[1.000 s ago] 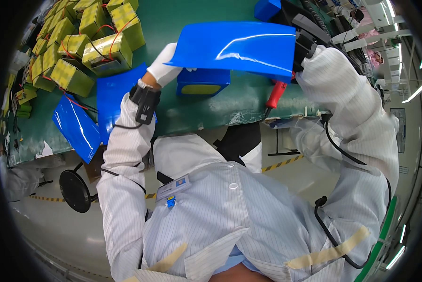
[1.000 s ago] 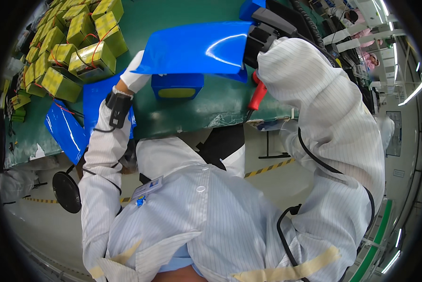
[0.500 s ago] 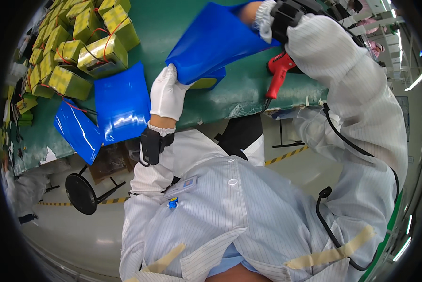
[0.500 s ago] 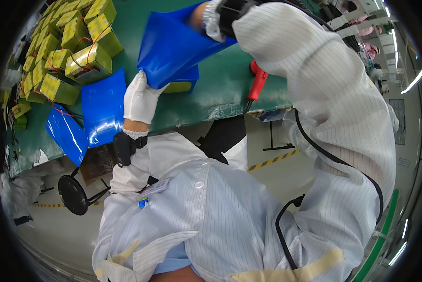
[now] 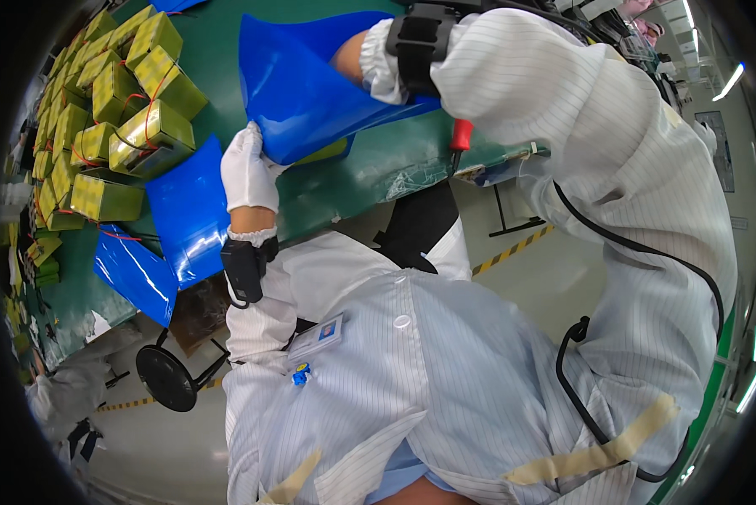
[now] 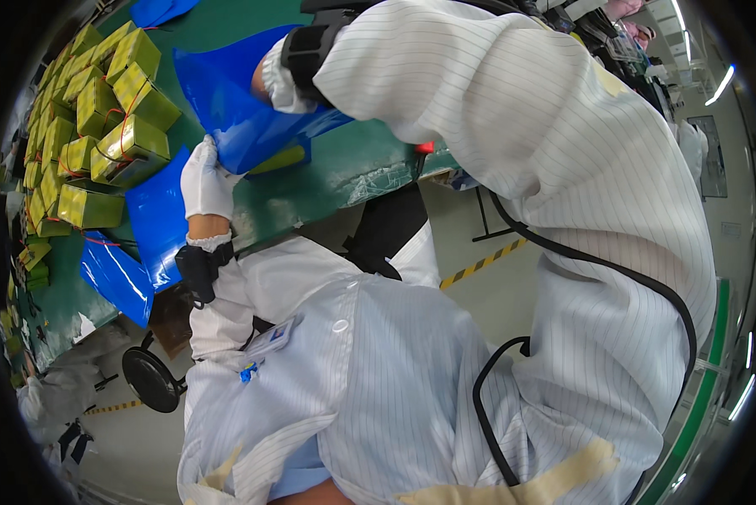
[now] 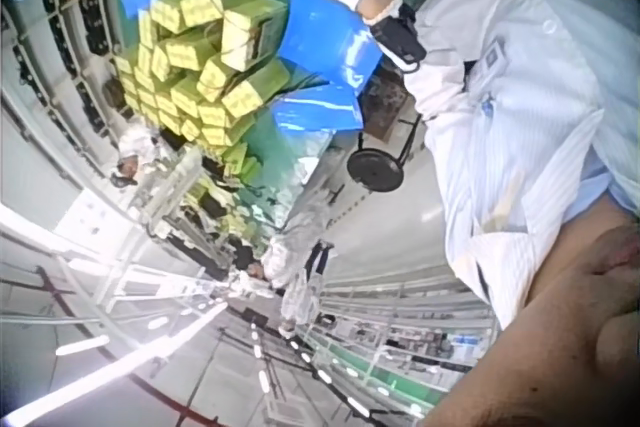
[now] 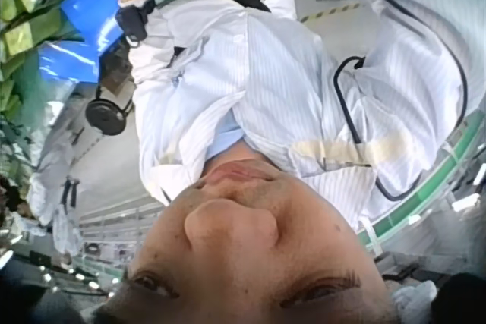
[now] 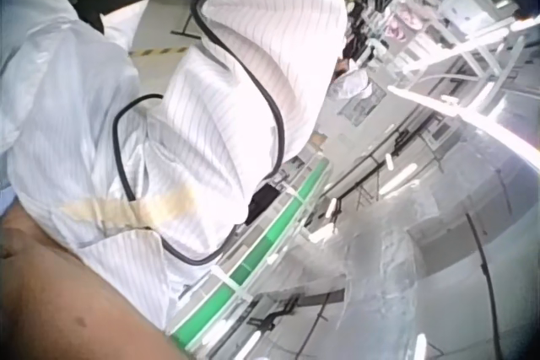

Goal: Using a heat gun to shrink-wrap blue plastic around rechargeable battery packs on a production line.

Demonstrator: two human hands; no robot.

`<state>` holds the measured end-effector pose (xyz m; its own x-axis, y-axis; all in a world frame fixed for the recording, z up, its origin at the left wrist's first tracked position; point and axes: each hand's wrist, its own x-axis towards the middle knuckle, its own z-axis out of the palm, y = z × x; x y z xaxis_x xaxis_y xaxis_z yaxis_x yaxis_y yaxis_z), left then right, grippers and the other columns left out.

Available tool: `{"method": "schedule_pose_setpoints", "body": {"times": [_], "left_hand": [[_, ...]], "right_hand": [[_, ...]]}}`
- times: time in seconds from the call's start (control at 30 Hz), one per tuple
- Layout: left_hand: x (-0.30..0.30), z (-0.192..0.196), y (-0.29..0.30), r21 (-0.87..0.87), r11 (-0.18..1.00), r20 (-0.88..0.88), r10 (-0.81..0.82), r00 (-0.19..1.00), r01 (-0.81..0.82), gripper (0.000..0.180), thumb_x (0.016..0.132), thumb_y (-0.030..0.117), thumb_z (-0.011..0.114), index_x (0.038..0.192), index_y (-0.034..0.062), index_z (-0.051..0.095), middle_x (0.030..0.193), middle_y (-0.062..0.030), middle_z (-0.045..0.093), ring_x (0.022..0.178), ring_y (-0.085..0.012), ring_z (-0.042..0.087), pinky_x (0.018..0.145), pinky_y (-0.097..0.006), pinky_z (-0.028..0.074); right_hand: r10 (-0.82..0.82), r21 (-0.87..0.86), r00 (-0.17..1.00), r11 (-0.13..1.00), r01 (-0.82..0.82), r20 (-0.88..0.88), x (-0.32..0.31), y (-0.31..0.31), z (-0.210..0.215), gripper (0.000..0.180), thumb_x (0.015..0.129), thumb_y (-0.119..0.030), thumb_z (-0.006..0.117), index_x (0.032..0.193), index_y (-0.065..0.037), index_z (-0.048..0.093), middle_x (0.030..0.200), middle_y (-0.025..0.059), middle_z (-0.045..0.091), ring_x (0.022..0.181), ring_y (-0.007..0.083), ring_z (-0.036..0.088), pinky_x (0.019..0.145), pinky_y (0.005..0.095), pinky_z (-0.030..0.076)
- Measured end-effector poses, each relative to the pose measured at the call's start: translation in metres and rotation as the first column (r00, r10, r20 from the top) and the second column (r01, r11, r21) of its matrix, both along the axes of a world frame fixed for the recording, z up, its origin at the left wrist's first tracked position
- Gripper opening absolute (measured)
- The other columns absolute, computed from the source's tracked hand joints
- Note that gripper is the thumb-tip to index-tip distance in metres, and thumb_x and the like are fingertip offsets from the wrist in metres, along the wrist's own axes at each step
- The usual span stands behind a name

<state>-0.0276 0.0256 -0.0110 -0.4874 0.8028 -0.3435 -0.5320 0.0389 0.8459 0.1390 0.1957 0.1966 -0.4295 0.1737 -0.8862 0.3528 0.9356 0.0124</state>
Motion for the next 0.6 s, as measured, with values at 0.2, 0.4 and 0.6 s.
{"method": "schedule_pose_setpoints", "body": {"times": [0.2, 0.4, 0.6], "left_hand": [[-0.015, -0.004, 0.007, -0.035, 0.997, -0.072, -0.065, 0.995, 0.062, 0.026, 0.107, 0.027, 0.052, 0.118, 0.0062, 0.065, 0.107, -0.0073, 0.071, 0.089, -0.0212, 0.072, 0.073, -0.039, 0.062], [-0.022, -0.008, 0.013, -0.077, 0.996, -0.226, 0.019, 0.974, -0.037, 0.028, 0.106, 0.029, 0.056, 0.104, 0.0046, 0.070, 0.086, -0.0024, 0.067, 0.066, -0.0118, 0.061, 0.057, -0.026, 0.050], [-0.043, -0.020, 0.024, -0.117, 0.992, -0.144, -0.054, 0.988, 0.038, 0.024, 0.102, 0.030, 0.063, 0.095, 0.0089, 0.070, 0.073, 0.0046, 0.055, 0.060, -0.0078, 0.044, 0.055, -0.023, 0.032]], "right_hand": [[-0.013, -0.022, 1.000, 1.000, 0.014, 0.025, 0.012, 0.001, -0.010, 0.029, 0.085, -0.014, 0.065, 0.111, -0.004, 0.075, 0.113, 0.0152, 0.073, 0.102, 0.0333, 0.070, 0.080, 0.0480, 0.056], [-0.004, -0.040, 1.000, 0.999, 0.004, 0.010, 0.022, -0.005, -0.011, 0.029, 0.085, -0.014, 0.066, 0.111, -0.004, 0.075, 0.113, 0.0155, 0.073, 0.102, 0.0337, 0.070, 0.080, 0.0484, 0.057], [0.070, -0.040, 0.997, 0.997, -0.072, -0.040, 0.004, -0.011, -0.017, 0.029, 0.084, -0.014, 0.066, 0.110, -0.004, 0.075, 0.114, 0.0157, 0.073, 0.102, 0.0341, 0.070, 0.079, 0.0488, 0.057]]}}
